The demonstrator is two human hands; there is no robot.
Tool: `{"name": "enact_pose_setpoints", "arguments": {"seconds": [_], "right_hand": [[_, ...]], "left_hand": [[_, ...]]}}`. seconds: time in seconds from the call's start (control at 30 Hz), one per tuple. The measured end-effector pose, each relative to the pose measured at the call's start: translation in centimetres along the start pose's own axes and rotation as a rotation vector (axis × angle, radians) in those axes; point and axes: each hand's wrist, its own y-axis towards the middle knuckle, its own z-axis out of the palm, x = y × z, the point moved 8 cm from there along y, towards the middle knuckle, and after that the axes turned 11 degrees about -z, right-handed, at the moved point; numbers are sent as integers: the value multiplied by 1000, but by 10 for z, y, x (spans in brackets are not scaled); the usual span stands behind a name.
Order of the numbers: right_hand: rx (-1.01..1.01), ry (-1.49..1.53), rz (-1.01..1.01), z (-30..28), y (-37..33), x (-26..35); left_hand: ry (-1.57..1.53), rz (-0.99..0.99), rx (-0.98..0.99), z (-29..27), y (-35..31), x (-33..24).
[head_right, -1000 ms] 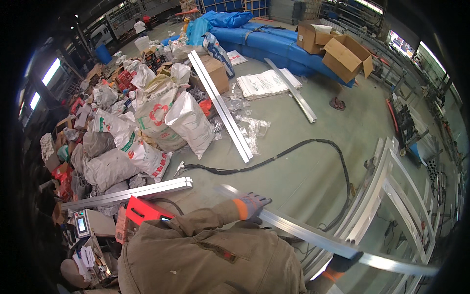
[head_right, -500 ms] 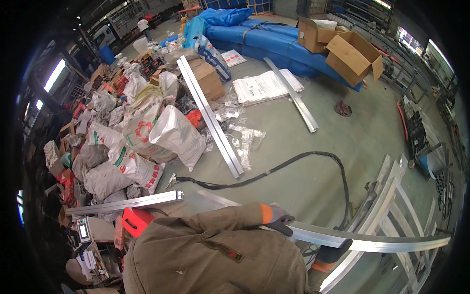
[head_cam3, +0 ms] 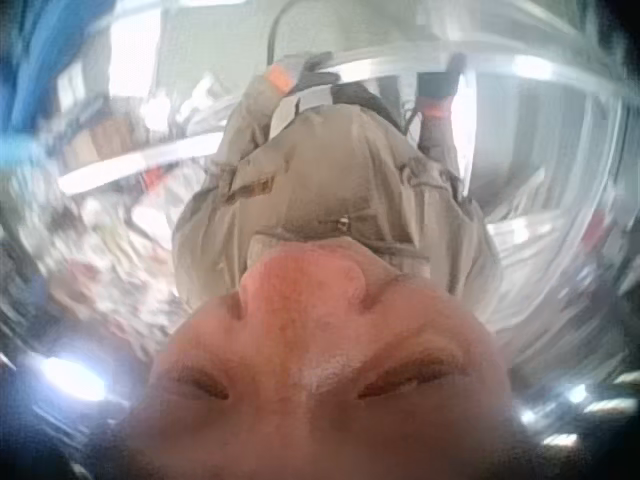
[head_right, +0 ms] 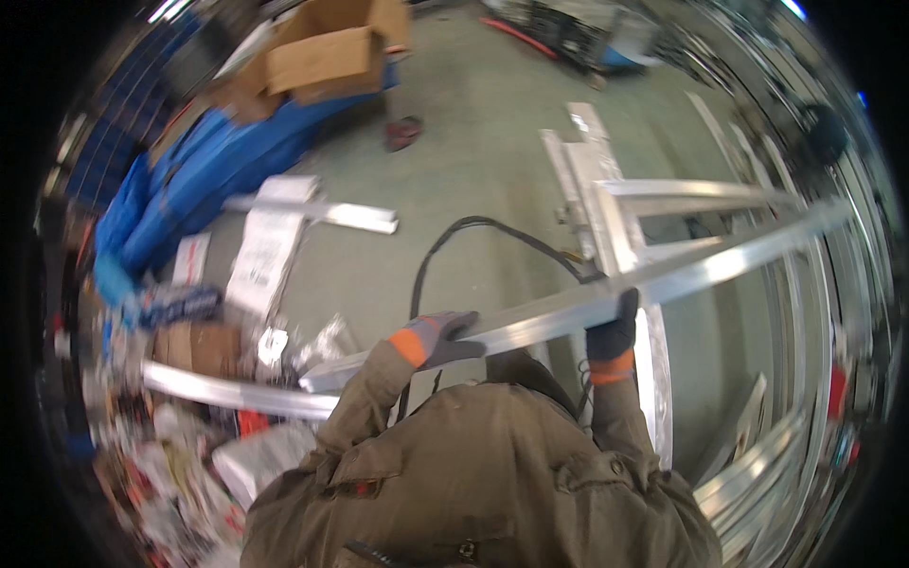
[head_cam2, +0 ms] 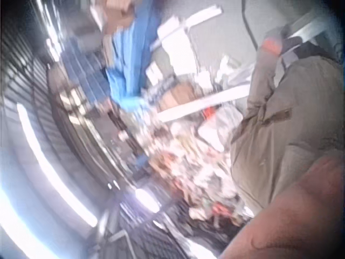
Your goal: The person assembles a rectangular metal frame by placing multiple metal bars across a base structure. They use an angle grinder to smooth edges, measure the frame with a tape measure, and then use a welding torch to join the components. The person wears gloves and works in a workshop environment.
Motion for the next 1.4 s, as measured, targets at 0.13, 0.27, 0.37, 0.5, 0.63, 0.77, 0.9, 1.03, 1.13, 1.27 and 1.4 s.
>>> {"name": "enact_pose_setpoints", "arguments": {"seconds": [0.13,0.27,0.37,0.5,0.63,0.77,0.9,1.03,1.13,1.27,1.4], "right_hand": [[-76,128,18,-6,86,-41],[-188,162,7,-9,202,-95],[-200,198,-8,17,287,-123],[-240,109,29,59,390,-127],[-344,144,-36,88,459,-120],[-446,93,-106,94,503,-116],[-544,78,-136,91,550,-132],[-600,93,-358,99,618,-163],[-719,-129,-430,121,666,-187],[-711,118,-477,167,734,-200],[-900,-62,-503,181,774,-192]], "left_hand": [[149,-12,-122,-58,90,-7],[270,87,-331,-121,186,-19],[294,-13,-367,-182,259,-25],[388,99,-443,-265,335,-64],[392,164,-424,-318,408,-84],[399,222,-343,-350,494,-89],[432,372,-188,-382,591,-93],[486,497,-87,-439,695,-107],[557,507,37,-497,767,-125],[662,536,118,-575,832,-166],[732,671,59,-614,878,-216]]}}
